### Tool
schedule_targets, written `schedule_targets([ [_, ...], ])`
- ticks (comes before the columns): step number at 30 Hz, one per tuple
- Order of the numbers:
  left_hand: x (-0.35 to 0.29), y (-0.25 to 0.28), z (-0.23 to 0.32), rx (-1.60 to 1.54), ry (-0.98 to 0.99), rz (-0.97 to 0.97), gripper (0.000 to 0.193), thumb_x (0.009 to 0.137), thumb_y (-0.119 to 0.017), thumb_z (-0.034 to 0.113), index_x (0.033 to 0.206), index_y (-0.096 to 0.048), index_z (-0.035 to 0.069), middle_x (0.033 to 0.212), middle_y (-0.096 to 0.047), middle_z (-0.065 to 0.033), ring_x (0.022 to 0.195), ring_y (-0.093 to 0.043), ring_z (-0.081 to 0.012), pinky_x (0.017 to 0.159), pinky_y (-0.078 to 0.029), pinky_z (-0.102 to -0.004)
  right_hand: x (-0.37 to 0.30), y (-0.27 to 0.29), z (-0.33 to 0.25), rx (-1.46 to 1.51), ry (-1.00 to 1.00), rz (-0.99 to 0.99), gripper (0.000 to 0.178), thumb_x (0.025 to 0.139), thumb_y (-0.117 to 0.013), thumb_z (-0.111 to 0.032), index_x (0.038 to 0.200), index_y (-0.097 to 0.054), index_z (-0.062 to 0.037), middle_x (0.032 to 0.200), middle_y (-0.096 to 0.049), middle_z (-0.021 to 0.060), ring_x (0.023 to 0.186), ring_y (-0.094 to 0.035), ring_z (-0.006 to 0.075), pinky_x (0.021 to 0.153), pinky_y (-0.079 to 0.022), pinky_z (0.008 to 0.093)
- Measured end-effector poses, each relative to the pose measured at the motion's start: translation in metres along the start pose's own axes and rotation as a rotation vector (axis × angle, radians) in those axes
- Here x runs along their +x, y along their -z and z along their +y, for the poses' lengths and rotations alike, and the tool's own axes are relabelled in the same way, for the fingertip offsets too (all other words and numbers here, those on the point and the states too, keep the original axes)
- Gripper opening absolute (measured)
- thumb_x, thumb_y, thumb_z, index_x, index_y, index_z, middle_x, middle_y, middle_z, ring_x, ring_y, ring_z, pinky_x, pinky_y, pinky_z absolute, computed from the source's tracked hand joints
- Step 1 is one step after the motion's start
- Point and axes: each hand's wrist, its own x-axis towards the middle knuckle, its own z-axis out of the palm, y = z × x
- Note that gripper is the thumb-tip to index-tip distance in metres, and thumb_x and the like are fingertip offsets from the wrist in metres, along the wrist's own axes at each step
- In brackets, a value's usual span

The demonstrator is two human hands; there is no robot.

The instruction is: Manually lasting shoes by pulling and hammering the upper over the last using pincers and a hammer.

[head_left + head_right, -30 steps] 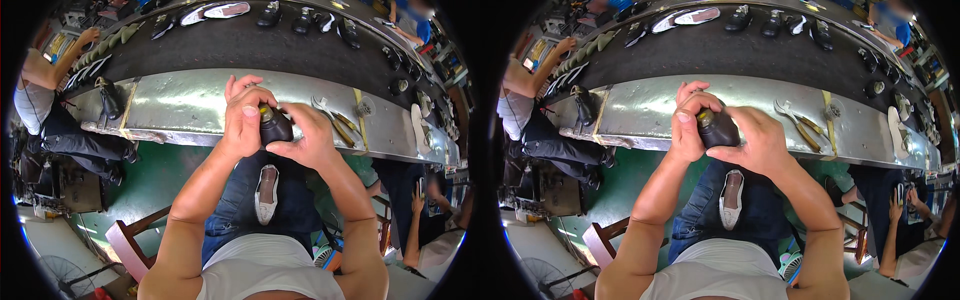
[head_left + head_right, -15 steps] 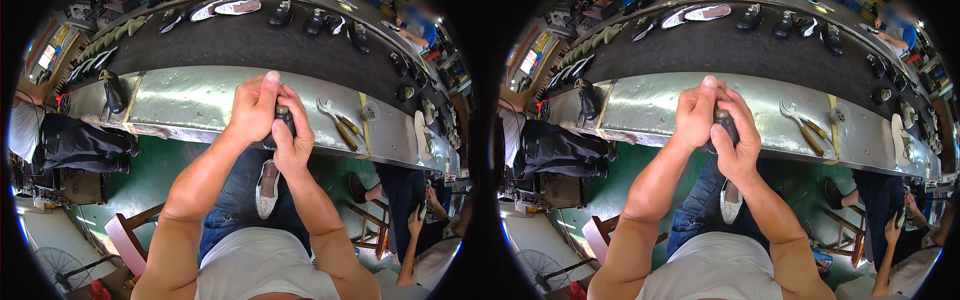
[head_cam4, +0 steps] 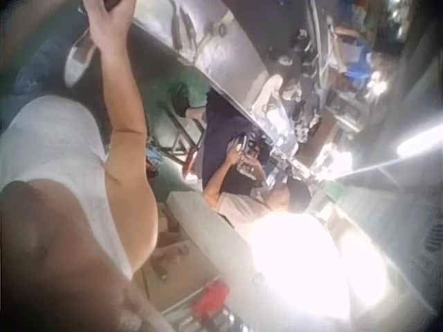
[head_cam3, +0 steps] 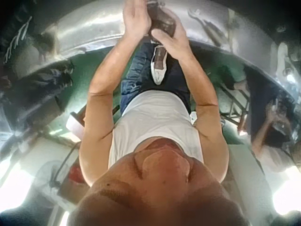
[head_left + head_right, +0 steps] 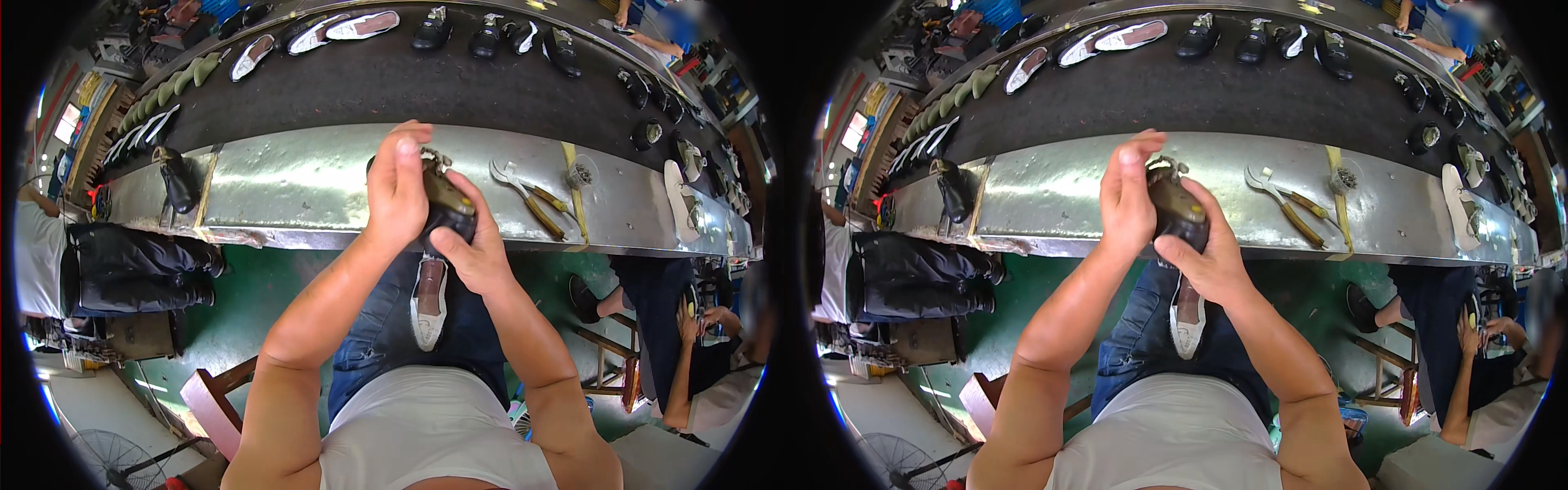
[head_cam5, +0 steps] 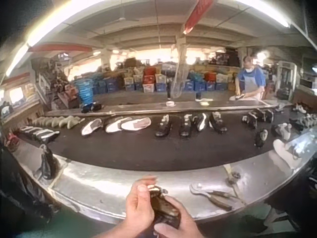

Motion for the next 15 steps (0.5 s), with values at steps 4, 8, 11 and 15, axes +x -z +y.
schedule_targets([
  [4, -0.027, 0.002, -0.003, 0.121, -0.268, 0.121, 0.027, 0.099, -0.046, 0.009, 0.123, -0.05, -0.003, 0.138, -0.048, -0.0226, 0.13, -0.045, -0.0312, 0.111, -0.031, -0.0423, 0.021, 0.024, -0.008, 0.28, -0.241, 0.173, 0.055, 0.091, -0.065, -0.009, 0.142, -0.046, -0.0025, 0.125, -0.059, 0.0113, 0.107, -0.06, 0.0178, 0.092, -0.051, 0.0313],
  [8, -0.107, 0.05, -0.011, 0.144, -0.042, -0.185, 0.025, 0.093, -0.055, 0.003, 0.117, -0.054, -0.003, 0.121, -0.058, -0.0214, 0.112, -0.058, -0.0309, 0.097, -0.044, -0.0396, 0.083, 0.063, 0.004, 0.423, -0.147, 0.35, 0.051, 0.09, -0.068, -0.015, 0.137, -0.052, -0.0029, 0.118, -0.063, 0.0118, 0.1, -0.064, 0.021, 0.08, -0.056, 0.0333],
  [11, -0.176, 0.06, -0.042, 0.208, 0.245, -0.439, 0.032, 0.091, -0.064, 0.011, 0.118, -0.057, -0.005, 0.105, -0.065, -0.0227, 0.095, -0.066, -0.0337, 0.084, -0.054, -0.0382, 0.156, 0.098, 0.045, -0.332, 0.183, 0.474, 0.057, 0.089, -0.071, -0.024, 0.138, -0.05, -0.0035, 0.125, -0.061, 0.0143, 0.107, -0.063, 0.0295, 0.091, -0.052, 0.037],
  [15, -0.197, 0.031, -0.084, 0.35, 0.619, -0.527, 0.046, 0.091, -0.066, 0.023, 0.126, -0.055, -0.004, 0.109, -0.066, -0.026, 0.1, -0.066, -0.0384, 0.087, -0.055, -0.042, 0.224, 0.173, 0.098, -1.145, 0.275, 0.506, 0.069, 0.087, -0.071, -0.033, 0.142, -0.043, -0.0035, 0.135, -0.053, 0.0194, 0.123, -0.053, 0.0367, 0.103, -0.044, 0.0459],
])
